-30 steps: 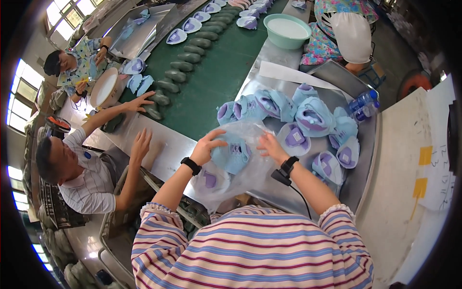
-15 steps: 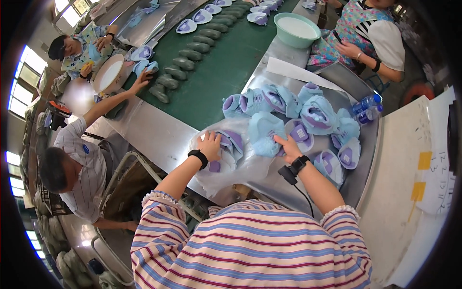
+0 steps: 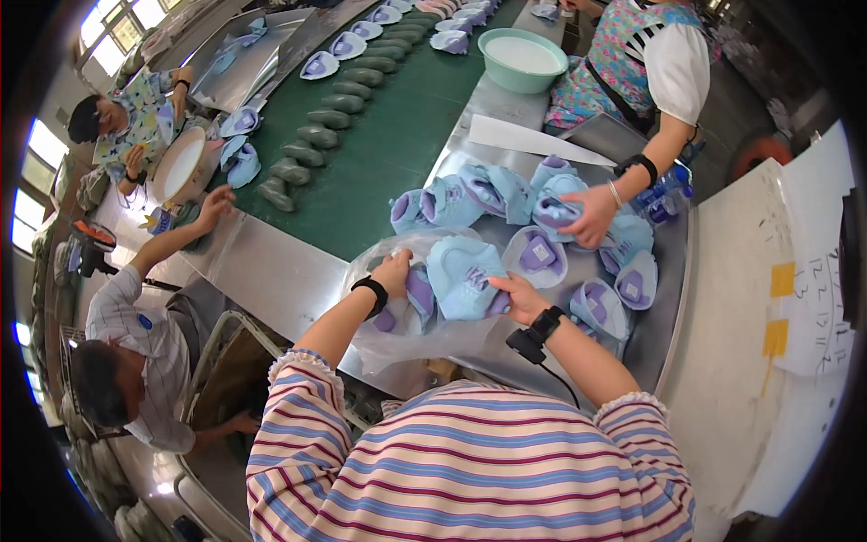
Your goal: Packing blue fabric shoe components into plastic bags in a manufacturing environment.
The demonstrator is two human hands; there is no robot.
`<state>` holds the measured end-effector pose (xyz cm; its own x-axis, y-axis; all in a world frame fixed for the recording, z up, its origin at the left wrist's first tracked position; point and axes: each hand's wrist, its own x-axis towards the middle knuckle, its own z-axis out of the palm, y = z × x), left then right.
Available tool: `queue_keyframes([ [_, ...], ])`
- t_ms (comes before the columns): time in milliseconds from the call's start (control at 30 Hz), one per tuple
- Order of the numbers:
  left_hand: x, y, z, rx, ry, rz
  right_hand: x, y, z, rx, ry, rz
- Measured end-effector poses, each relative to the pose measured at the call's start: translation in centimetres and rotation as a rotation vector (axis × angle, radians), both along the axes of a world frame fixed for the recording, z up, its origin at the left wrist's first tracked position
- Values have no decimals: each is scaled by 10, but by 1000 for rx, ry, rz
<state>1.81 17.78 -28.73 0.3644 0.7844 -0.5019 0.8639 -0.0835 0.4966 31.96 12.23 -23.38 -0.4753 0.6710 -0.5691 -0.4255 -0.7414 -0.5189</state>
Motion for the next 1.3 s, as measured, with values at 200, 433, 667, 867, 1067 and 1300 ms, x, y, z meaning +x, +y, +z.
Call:
queue_keyframes([
  [200,-18,-1,18,-183,92,-222,-6,-4,-2,78,-287,-77],
  [433,-11,-30,23,80,28,-337,-9,-2,-13,115,-321,-104],
  [667,-5,-64,120,340,-163,-194,18,9,12,237,-99,-211],
  [867,-14,-80,138,620,-802,455,41,7,31,520,-305,-383],
  [1067,-5,-81,187,1358,-660,-39,84,9,23,515,-451,-517],
  [1300,15,-77,231,1545,-433,-444,81,2,96,720,-536,-270],
])
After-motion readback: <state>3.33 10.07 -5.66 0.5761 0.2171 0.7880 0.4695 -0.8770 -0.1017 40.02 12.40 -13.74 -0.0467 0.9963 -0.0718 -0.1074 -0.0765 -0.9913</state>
